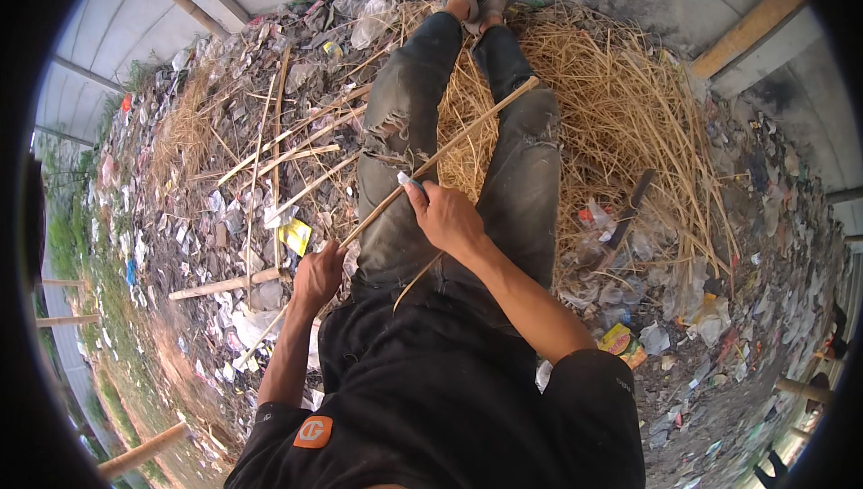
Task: The person sits on the ground and uses a small knife to shave and smooth a long, thin bamboo stick. They hold the stick with one hand and scrape along its length with the other, removing splinters and refining the surface.
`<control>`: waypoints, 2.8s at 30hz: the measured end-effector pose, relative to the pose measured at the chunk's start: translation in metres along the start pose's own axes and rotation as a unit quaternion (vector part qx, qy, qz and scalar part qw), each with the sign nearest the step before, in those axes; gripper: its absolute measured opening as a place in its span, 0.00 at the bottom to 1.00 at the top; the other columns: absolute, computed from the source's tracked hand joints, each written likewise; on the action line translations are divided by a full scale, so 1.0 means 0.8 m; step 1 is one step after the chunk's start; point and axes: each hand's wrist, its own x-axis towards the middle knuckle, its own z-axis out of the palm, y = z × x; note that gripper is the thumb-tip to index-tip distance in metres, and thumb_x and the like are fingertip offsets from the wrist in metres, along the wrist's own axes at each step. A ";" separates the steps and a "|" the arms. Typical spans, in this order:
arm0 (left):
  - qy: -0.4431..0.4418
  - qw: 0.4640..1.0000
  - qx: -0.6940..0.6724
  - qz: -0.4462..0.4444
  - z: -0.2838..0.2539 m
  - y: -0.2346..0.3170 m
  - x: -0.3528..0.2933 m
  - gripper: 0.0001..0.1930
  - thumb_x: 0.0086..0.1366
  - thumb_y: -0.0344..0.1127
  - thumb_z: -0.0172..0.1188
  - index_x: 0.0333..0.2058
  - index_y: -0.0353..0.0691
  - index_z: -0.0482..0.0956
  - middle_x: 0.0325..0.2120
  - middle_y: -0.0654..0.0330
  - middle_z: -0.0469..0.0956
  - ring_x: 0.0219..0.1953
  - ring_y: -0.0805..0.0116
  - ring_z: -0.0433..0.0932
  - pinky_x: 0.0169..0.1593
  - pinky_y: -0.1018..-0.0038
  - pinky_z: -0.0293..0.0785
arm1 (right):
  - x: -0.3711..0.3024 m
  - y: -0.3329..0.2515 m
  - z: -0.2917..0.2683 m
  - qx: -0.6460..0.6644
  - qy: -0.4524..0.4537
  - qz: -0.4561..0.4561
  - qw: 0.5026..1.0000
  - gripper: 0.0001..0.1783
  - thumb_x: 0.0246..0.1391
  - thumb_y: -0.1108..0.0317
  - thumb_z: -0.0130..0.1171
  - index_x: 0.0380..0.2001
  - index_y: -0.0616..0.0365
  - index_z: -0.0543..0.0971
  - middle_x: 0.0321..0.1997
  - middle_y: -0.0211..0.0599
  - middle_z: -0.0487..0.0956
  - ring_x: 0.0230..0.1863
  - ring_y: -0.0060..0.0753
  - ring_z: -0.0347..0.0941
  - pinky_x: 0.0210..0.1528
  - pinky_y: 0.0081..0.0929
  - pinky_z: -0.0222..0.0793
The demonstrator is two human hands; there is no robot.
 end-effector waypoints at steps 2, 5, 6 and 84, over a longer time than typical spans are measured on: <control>0.007 1.000 -0.021 -0.008 0.002 -0.009 -0.013 0.13 0.77 0.44 0.56 0.37 0.40 0.72 0.19 0.42 0.77 0.23 0.33 0.78 0.27 0.44 0.71 | 0.035 0.013 -0.047 0.019 0.086 0.062 0.994 0.34 0.75 0.43 0.47 0.28 0.65 0.78 0.22 0.61 0.77 0.30 0.72 0.76 0.31 0.57 0.68; -0.004 1.000 -0.008 -0.011 -0.001 -0.002 -0.008 0.13 0.77 0.44 0.54 0.38 0.40 0.72 0.18 0.42 0.77 0.23 0.33 0.77 0.26 0.44 0.70 | 0.082 0.073 -0.087 0.027 0.188 0.093 0.977 0.34 0.76 0.44 0.46 0.28 0.67 0.79 0.19 0.57 0.75 0.27 0.69 0.75 0.29 0.55 0.66; -0.005 1.000 -0.007 -0.007 0.000 -0.001 -0.003 0.13 0.77 0.44 0.54 0.38 0.40 0.72 0.18 0.42 0.77 0.23 0.33 0.77 0.26 0.45 0.70 | 0.085 0.082 -0.089 0.032 0.213 0.074 0.974 0.34 0.76 0.45 0.46 0.28 0.67 0.79 0.19 0.57 0.75 0.26 0.69 0.75 0.29 0.55 0.66; -0.079 0.989 -0.125 0.018 -0.003 0.046 0.057 0.19 0.80 0.44 0.48 0.34 0.35 0.76 0.22 0.36 0.76 0.30 0.28 0.77 0.35 0.42 0.70 | 0.001 0.010 -0.012 0.181 -0.013 0.040 0.983 0.35 0.75 0.40 0.46 0.26 0.62 0.78 0.18 0.48 0.74 0.24 0.50 0.74 0.31 0.45 0.69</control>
